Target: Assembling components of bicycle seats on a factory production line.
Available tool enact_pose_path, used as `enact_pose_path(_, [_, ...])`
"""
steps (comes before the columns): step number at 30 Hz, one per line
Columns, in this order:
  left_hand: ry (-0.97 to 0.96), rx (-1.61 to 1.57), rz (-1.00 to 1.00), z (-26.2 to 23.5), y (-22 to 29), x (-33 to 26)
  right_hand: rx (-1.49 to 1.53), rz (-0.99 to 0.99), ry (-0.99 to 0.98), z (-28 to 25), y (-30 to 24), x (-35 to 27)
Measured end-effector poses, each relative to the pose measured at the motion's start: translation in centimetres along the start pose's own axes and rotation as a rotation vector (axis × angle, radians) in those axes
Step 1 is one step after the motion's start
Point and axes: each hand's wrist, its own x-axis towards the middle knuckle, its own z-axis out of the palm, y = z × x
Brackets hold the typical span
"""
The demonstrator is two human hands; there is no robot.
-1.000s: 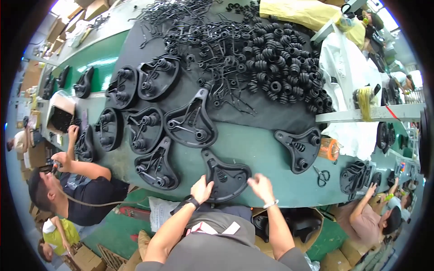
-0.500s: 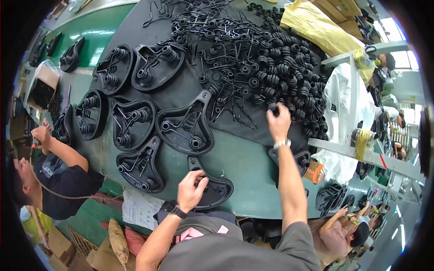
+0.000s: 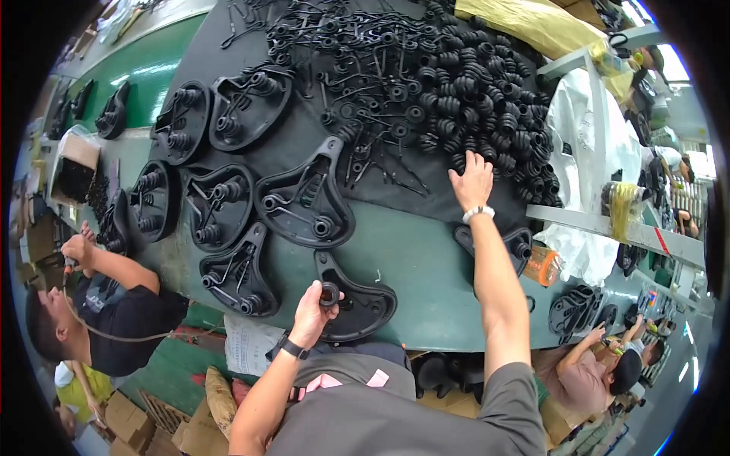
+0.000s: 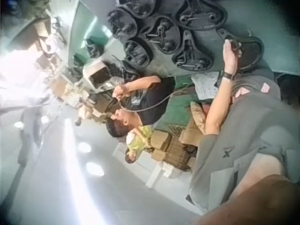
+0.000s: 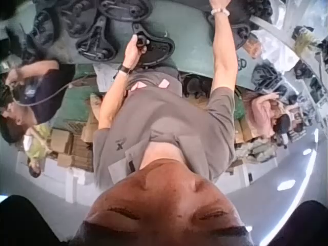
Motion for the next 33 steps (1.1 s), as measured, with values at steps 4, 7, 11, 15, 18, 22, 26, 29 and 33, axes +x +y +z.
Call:
enact_pose_path(4, [-0.001, -0.298, -0.070, -2.8, -0.2, -2.3, -0.074, -0.002, -0.131, 1.1, 0.4, 0.6])
enact_pose_path(7, [-0.075, -0.413, -0.085, -3.4, -0.5, -2.5, 0.267, 0.097, 0.019, 0.3, 0.9, -2.9])
enact_pose_path(11, [-0.003, -0.357, -0.020, -3.5, -1.5, -3.5, 0.976, 0.138, -0.284, -6.5, -3.9, -14.0])
enact_pose_path(15, [0.162, 0.619, 0.249, -4.7, -3.4, -4.9, 0.943, -0.043, -0.604, -13.1, -9.4, -24.9])
enact_pose_path(18, [0.043, 1.274, 0.835, -5.0, -4.4, -6.1, 0.820, -0.126, -0.566, -13.1, -11.1, -28.9])
enact_pose_path(22, [0.017, 1.326, 0.748, -4.9, -6.7, -6.4, 0.636, -0.172, -0.551, -12.5, -12.6, -29.4])
enact_pose_path(26, [0.120, 1.281, 0.716, -4.8, -7.1, -7.2, 0.586, -0.228, -0.657, -11.1, -13.4, -29.6])
enact_pose_path(29, [0.113, 1.430, 0.890, -6.3, -6.6, -8.1, 0.519, -0.253, -0.633, -11.1, -14.0, -30.1])
enact_pose_path(33, [0.025, 1.469, 0.766, -7.0, -6.3, -8.9, 0.481, -0.196, -0.576, -10.4, -13.7, -31.1])
